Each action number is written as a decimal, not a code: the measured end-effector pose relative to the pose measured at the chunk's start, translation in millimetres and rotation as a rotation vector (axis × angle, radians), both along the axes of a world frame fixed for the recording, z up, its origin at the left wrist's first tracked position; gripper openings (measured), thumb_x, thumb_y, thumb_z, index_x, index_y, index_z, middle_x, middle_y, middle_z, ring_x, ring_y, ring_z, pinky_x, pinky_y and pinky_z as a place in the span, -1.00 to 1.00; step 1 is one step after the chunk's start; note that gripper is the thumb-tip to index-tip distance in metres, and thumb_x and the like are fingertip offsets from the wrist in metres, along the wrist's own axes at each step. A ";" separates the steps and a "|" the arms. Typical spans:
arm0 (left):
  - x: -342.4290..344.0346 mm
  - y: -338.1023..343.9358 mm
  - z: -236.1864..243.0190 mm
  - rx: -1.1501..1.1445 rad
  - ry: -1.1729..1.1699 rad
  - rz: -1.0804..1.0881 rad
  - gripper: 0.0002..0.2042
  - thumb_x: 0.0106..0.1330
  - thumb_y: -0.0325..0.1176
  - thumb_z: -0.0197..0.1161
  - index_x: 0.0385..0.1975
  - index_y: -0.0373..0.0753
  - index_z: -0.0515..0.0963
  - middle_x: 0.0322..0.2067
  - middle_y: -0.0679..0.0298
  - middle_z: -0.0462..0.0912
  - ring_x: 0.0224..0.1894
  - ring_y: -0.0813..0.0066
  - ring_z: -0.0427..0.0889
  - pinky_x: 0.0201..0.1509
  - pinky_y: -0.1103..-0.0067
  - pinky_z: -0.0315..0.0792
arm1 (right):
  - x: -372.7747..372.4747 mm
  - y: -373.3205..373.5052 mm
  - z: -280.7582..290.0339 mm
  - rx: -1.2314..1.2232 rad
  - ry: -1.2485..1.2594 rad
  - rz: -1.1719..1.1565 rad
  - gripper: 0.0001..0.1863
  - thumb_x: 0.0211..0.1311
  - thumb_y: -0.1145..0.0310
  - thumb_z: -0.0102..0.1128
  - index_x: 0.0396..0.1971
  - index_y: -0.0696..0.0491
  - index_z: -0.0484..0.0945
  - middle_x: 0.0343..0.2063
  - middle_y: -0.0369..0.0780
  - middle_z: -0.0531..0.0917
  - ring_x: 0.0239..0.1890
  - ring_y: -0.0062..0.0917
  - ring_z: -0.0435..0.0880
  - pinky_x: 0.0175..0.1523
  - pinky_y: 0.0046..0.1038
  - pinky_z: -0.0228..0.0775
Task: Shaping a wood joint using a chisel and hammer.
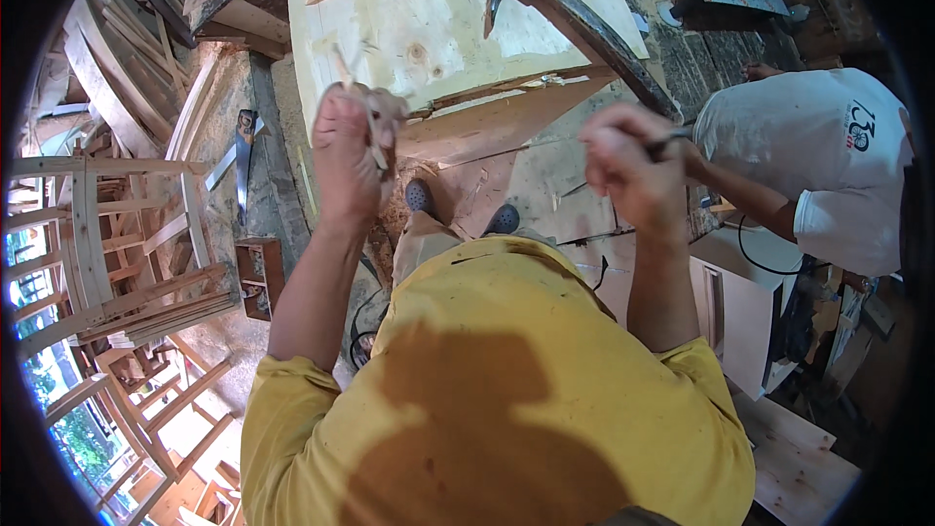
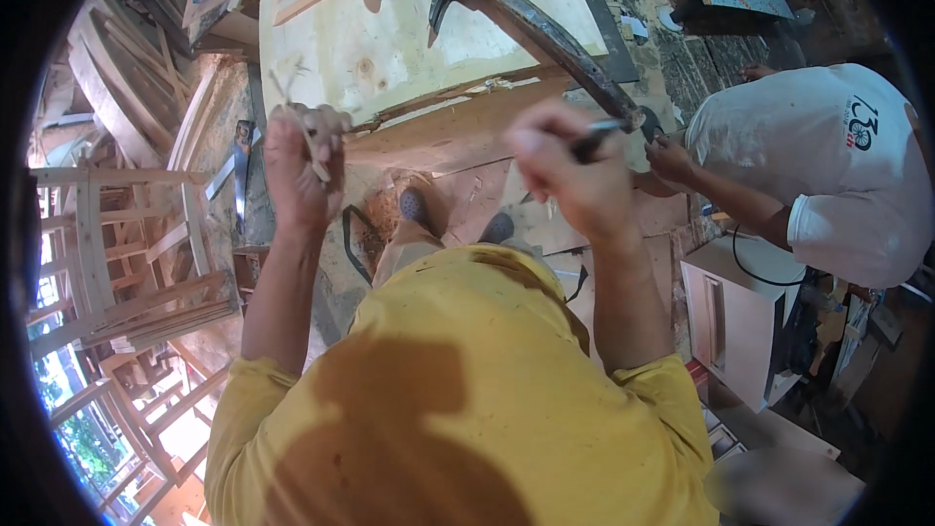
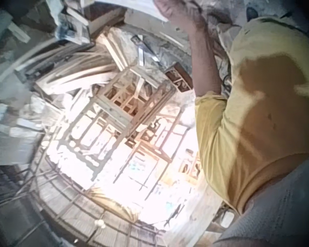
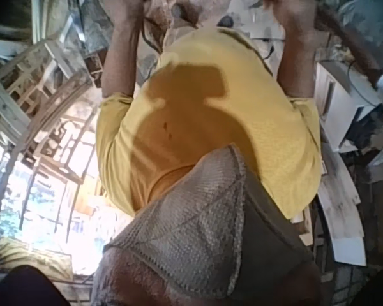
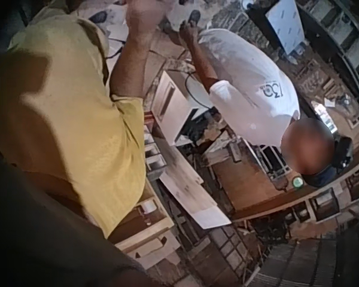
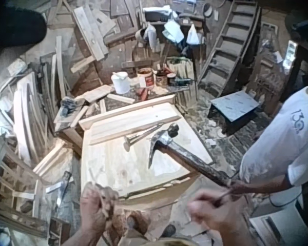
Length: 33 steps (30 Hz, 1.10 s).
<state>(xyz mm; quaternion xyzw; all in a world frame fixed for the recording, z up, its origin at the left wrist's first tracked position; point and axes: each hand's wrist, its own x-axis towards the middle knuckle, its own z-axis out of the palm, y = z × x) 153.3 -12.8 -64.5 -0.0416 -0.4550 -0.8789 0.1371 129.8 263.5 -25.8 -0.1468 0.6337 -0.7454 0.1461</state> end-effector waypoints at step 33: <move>6.9 -121.2 39.1 -0.305 -0.752 -0.261 -0.15 0.37 0.31 -0.29 0.34 -0.42 0.07 0.32 0.05 0.22 0.37 0.30 0.17 0.42 0.50 -0.04 | -134.0 105.3 36.9 0.692 -0.149 -0.045 -0.53 -0.14 0.53 0.08 -0.10 0.29 0.55 -0.25 -0.10 0.67 -0.29 -0.46 0.68 -0.33 -0.50 0.53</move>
